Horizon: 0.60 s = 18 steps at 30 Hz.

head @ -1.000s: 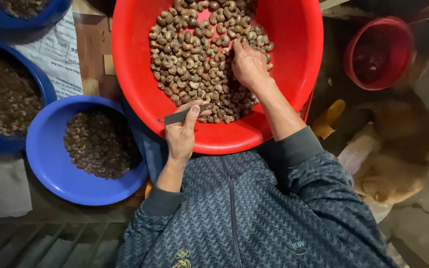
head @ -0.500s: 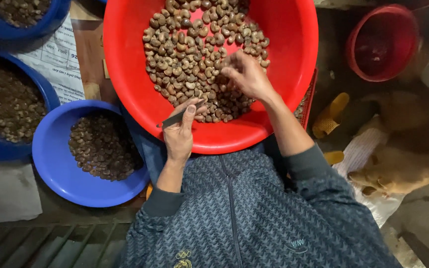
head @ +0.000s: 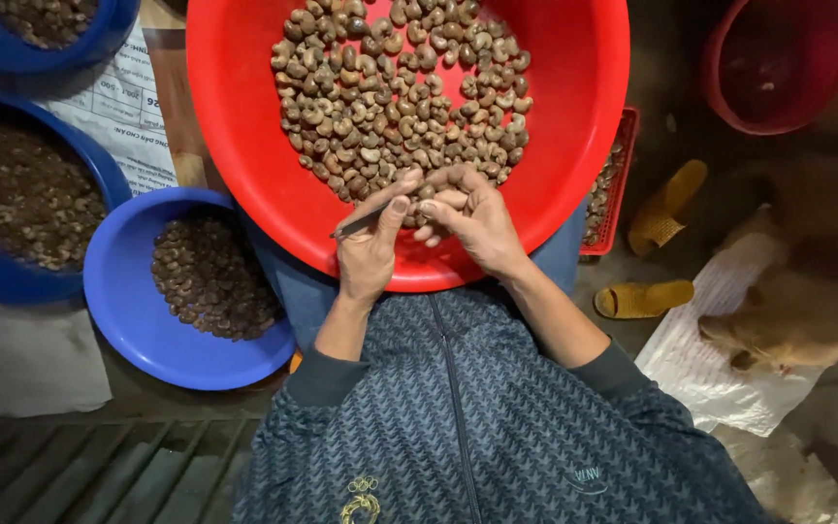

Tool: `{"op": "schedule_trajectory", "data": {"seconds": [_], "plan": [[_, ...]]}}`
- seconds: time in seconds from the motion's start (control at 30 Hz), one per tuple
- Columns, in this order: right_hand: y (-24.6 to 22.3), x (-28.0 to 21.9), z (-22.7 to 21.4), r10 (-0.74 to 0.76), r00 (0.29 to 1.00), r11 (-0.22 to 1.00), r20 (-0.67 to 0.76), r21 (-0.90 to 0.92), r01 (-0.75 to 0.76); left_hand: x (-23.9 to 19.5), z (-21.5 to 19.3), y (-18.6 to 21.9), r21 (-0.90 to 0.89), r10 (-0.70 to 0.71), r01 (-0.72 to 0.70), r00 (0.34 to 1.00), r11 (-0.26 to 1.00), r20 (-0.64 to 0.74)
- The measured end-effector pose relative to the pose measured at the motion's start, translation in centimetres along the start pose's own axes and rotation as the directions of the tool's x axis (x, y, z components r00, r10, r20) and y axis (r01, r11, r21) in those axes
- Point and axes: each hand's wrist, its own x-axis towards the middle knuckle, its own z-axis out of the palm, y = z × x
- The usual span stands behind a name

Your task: The person uses a small knife to peel the outer shell off cashew nuts. They pick up each nut from a large red basin, carefully remove the shell, and place the peeled nut into a red basket to the right.

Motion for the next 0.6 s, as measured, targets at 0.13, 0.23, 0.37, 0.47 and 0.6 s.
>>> {"op": "schedule_trajectory", "data": {"seconds": [0.13, 0.23, 0.37, 0.47, 0.6], "plan": [[-0.3, 0.0, -0.2, -0.025, 0.999, 0.999, 0.023, 0.023, 0.024, -0.1, -0.1, 0.5, -0.014, 0.004, -0.003, 0.997, 1.000, 0.075], [0.9, 0.4, -1.1, -0.046, 0.999, 0.998, 0.017, 0.045, 0.045, 0.0, -0.2, 0.4, -0.063, -0.023, 0.028, 0.997, 0.998, 0.073], [0.8, 0.3, -0.7, -0.087, 0.996, 0.994, 0.013, 0.062, 0.086, -0.1, 0.1, 0.4, -0.065, -0.026, 0.029, 0.999, 0.997, 0.046], [0.9, 0.1, -0.2, -0.123, 0.992, 0.989, 0.005, 0.077, 0.123, 0.0, 0.0, 0.3, -0.057, -0.020, 0.022, 0.999, 0.998, 0.030], [2.3, 0.5, -1.1, -0.169, 0.986, 0.984, -0.002, 0.048, 0.169, 0.1, 0.3, 1.2, -0.022, 0.007, -0.006, 0.999, 1.000, 0.054]]}}
